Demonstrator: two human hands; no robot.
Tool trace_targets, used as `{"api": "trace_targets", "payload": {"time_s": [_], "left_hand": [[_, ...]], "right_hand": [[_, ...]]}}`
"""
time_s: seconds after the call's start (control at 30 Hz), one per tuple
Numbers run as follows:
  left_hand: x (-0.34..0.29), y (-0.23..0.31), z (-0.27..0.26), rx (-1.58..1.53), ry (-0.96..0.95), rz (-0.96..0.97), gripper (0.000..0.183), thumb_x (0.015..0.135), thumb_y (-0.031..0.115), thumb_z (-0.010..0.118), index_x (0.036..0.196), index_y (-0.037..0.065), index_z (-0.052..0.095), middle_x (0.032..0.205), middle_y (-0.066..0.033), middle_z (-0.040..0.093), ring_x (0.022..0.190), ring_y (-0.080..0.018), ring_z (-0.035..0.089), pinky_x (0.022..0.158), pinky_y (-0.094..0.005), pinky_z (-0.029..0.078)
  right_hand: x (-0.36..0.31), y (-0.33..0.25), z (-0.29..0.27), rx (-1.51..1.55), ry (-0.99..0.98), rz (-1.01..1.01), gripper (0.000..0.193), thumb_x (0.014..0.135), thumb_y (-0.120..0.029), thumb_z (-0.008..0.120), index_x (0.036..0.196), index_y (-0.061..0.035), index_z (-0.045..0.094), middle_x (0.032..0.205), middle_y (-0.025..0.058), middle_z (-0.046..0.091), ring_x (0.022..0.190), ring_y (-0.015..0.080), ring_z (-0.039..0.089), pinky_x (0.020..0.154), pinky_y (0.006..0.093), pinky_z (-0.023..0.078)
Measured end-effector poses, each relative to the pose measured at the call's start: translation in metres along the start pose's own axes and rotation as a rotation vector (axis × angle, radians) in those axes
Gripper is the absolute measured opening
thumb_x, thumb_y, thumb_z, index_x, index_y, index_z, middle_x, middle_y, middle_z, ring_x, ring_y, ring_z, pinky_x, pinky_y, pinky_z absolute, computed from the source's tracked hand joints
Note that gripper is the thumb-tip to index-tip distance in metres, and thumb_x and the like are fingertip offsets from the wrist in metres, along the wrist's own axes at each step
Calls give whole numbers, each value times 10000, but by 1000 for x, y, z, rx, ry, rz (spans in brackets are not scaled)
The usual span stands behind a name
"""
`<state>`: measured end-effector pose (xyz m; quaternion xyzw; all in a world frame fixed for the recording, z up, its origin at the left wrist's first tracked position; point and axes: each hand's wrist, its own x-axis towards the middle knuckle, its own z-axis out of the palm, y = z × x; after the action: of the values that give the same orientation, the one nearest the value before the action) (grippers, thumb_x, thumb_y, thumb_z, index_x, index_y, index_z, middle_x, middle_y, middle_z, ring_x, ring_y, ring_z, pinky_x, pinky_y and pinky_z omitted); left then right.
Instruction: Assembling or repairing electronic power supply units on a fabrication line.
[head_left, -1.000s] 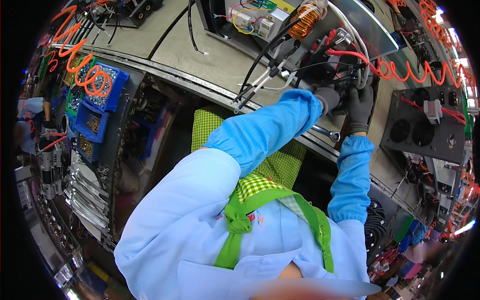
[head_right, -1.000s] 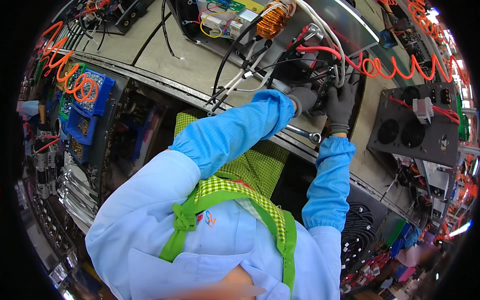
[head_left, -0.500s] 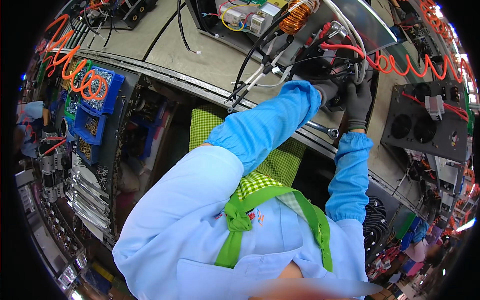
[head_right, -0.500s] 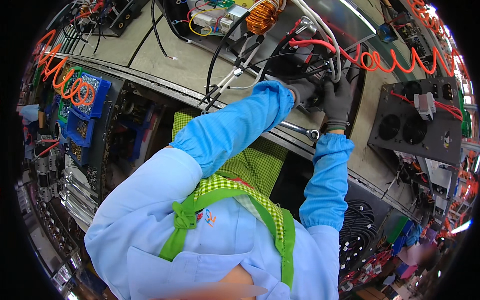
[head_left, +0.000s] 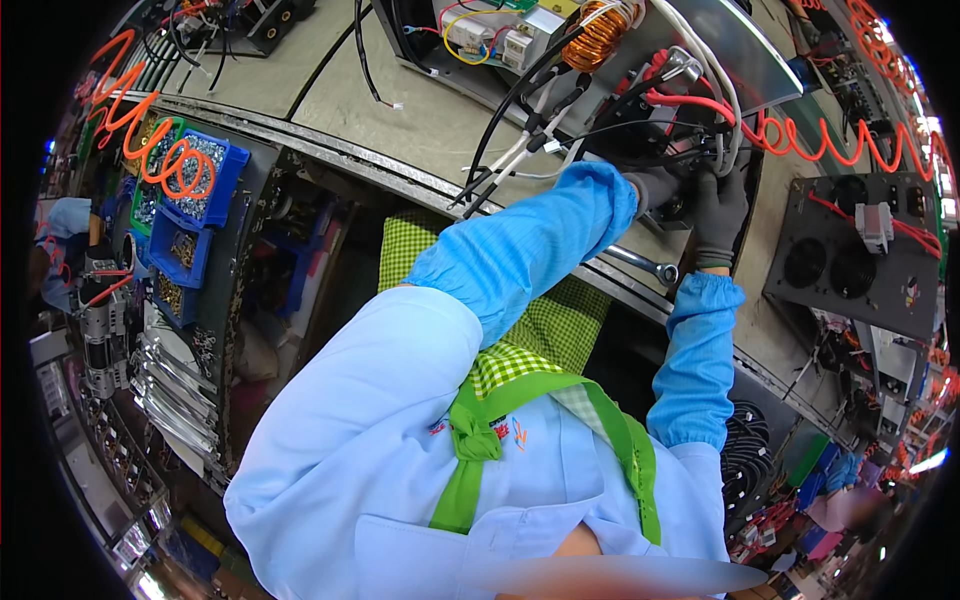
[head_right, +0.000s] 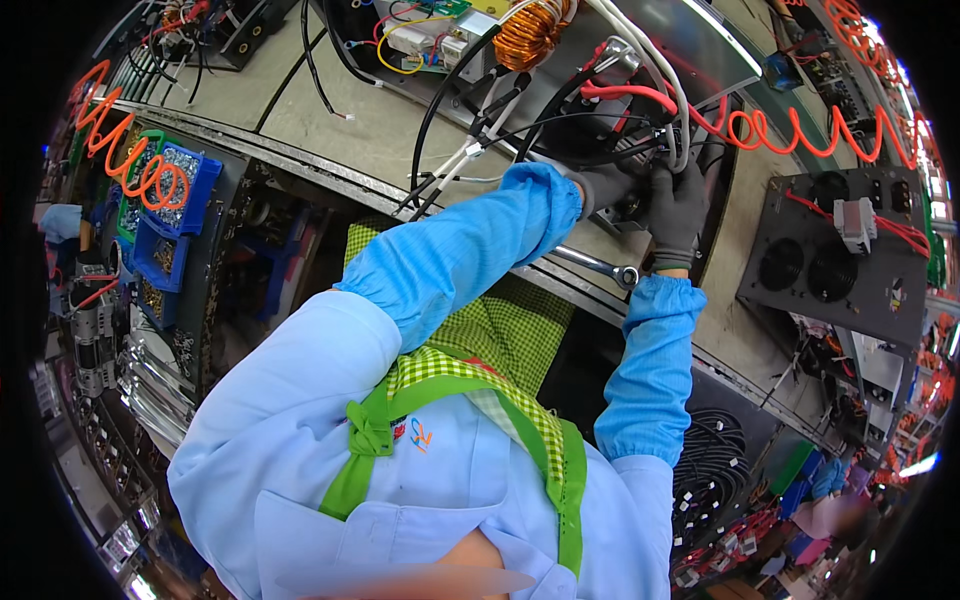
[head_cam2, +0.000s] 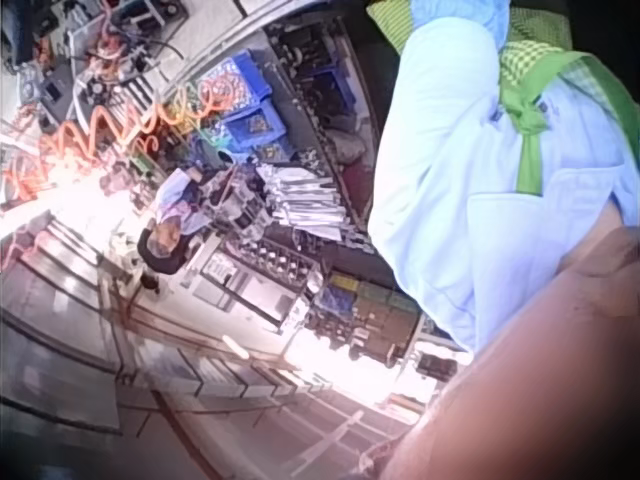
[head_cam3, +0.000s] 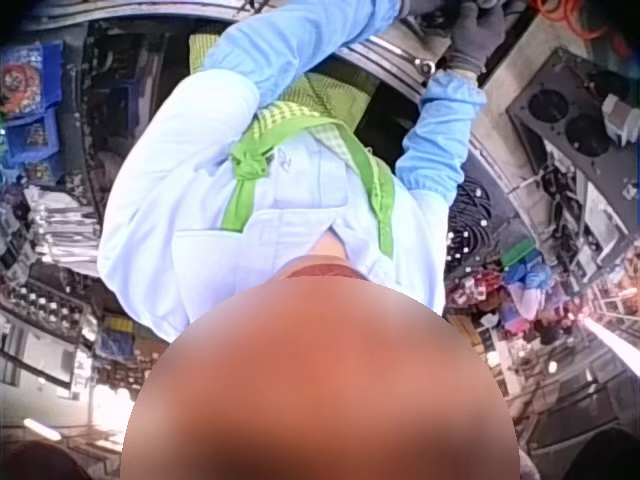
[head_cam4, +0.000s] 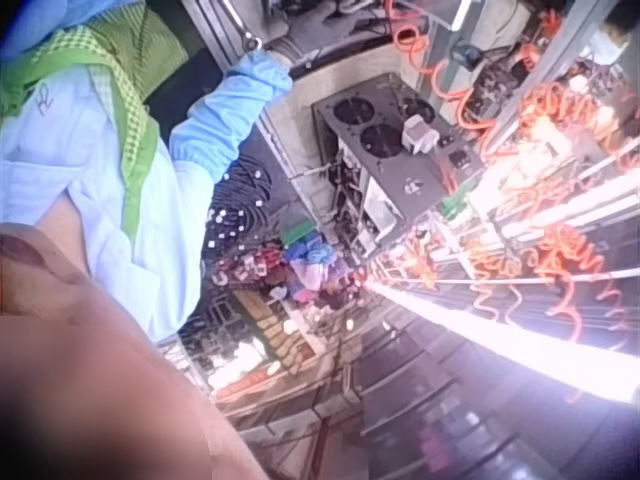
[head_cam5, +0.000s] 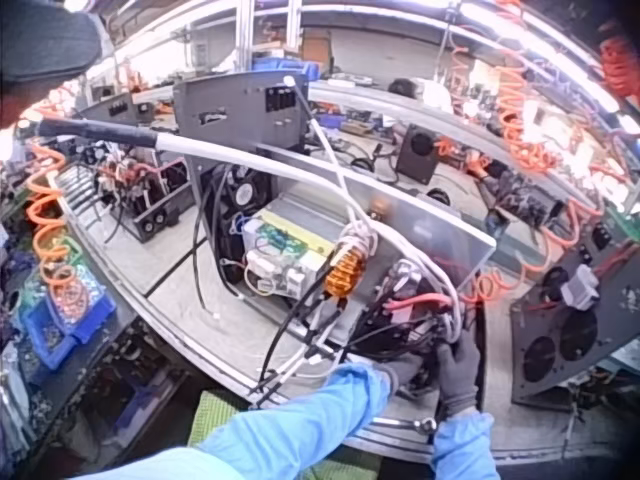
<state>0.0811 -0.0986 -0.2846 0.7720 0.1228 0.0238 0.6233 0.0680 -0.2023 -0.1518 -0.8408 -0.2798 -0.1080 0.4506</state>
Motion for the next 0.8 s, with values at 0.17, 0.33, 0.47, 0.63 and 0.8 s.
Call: {"api": "trace_targets", "payload": {"time_s": [0.17, 0.33, 0.47, 0.63, 0.8], "left_hand": [[-19, 21, 6, 78, 13, 46, 387, 879, 375, 480, 1102, 93, 621, 1025, -169, 649, 964, -297, 619, 834, -378, 462], [-27, 35, -1, 68, -138, -22, 374, 887, 352, 470, 1113, 89, 610, 1029, -174, 642, 971, -280, 612, 839, -372, 460], [3, 56, -4, -41, -208, -287, 397, 903, 377, 438, 1111, 87, 611, 1043, -163, 640, 980, -244, 600, 837, -358, 457], [-28, 49, 27, -67, -234, -40, 439, 905, 422, 422, 1124, 91, 609, 1038, -152, 647, 949, -251, 610, 811, -361, 465], [67, -54, 1, 344, 509, 427, 473, 899, 470, 431, 1123, 93, 609, 1002, -160, 658, 920, -290, 627, 793, -392, 471]], "right_hand": [[-3, 4, -7, -6, 25, 9, 249, 831, -184, 606, 1011, -13, 603, 892, 108, 639, 803, 209, 598, 740, 318, 463], [-2, 19, -14, -19, -61, 51, 250, 801, -171, 620, 988, -5, 615, 863, 96, 644, 774, 188, 593, 716, 309, 458], [7, -7, -10, -5, -106, 150, 256, 783, -174, 630, 977, -6, 636, 872, 106, 652, 776, 187, 600, 707, 314, 457], [-8, 21, -37, -172, 97, 182, 261, 758, -191, 634, 936, -1, 622, 864, 143, 621, 822, 279, 580, 758, 379, 441], [24, -24, 31, -214, 69, -180, 311, 700, -152, 629, 951, 14, 553, 982, 210, 547, 915, 395, 499, 818, 442, 400]]}}
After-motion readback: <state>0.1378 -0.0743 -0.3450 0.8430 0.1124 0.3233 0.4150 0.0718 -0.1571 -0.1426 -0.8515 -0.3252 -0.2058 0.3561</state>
